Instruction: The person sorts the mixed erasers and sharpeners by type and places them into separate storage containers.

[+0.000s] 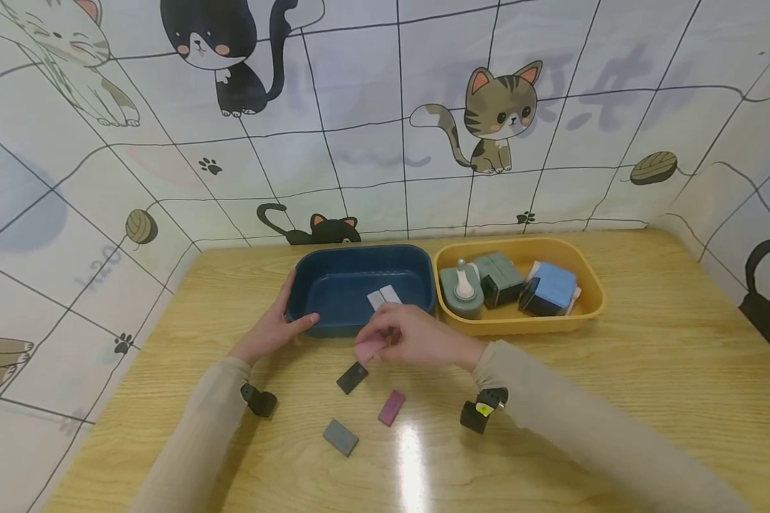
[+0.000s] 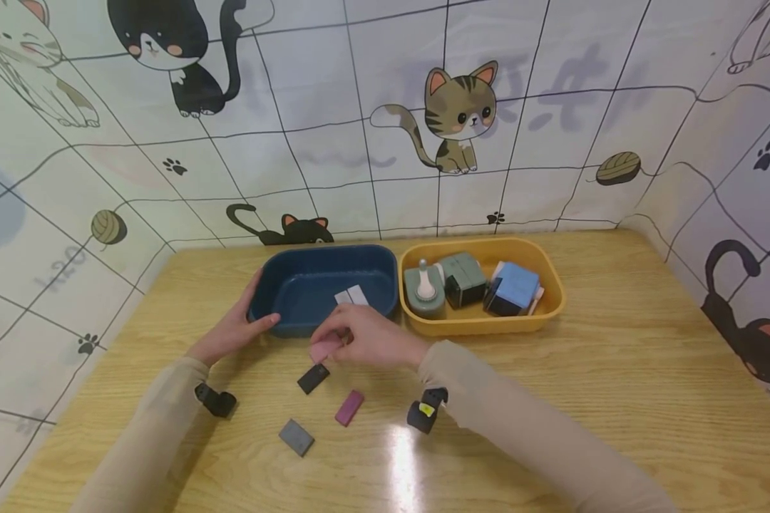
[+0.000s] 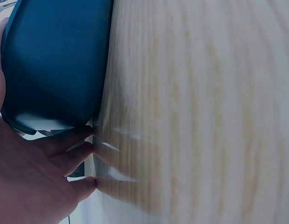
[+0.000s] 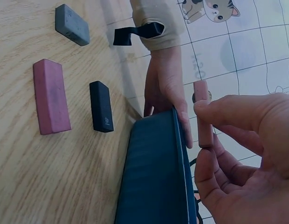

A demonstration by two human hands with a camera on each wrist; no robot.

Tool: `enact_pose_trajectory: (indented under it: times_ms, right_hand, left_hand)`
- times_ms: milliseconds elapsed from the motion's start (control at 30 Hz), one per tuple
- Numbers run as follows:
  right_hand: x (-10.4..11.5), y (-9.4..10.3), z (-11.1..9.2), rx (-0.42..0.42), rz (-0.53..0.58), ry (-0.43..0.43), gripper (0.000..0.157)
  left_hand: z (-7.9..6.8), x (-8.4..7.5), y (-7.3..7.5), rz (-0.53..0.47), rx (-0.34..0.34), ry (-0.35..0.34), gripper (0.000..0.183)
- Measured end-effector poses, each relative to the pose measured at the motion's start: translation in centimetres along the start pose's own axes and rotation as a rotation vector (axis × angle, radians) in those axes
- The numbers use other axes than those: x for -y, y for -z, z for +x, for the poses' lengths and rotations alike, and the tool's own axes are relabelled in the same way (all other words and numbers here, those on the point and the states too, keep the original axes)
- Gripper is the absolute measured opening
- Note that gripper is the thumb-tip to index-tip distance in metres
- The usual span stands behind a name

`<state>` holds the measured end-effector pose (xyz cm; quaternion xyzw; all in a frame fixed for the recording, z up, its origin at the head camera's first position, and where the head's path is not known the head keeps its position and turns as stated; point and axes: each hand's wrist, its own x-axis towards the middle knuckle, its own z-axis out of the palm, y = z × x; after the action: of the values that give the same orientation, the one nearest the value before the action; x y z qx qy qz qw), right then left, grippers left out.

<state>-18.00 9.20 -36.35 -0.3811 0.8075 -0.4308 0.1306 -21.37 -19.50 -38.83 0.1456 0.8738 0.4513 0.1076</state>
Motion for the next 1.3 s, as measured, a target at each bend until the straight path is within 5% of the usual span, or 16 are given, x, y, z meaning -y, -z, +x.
enact_pose_trajectory:
  times_ms: [1300]
  right_hand:
    - [-0.2, 2.2, 3.1, 0.014, -0.035, -0.104, 0.028]
  left_hand:
    - [0.0, -0.5, 0.1, 0.003, 0.019, 0.02, 0.092]
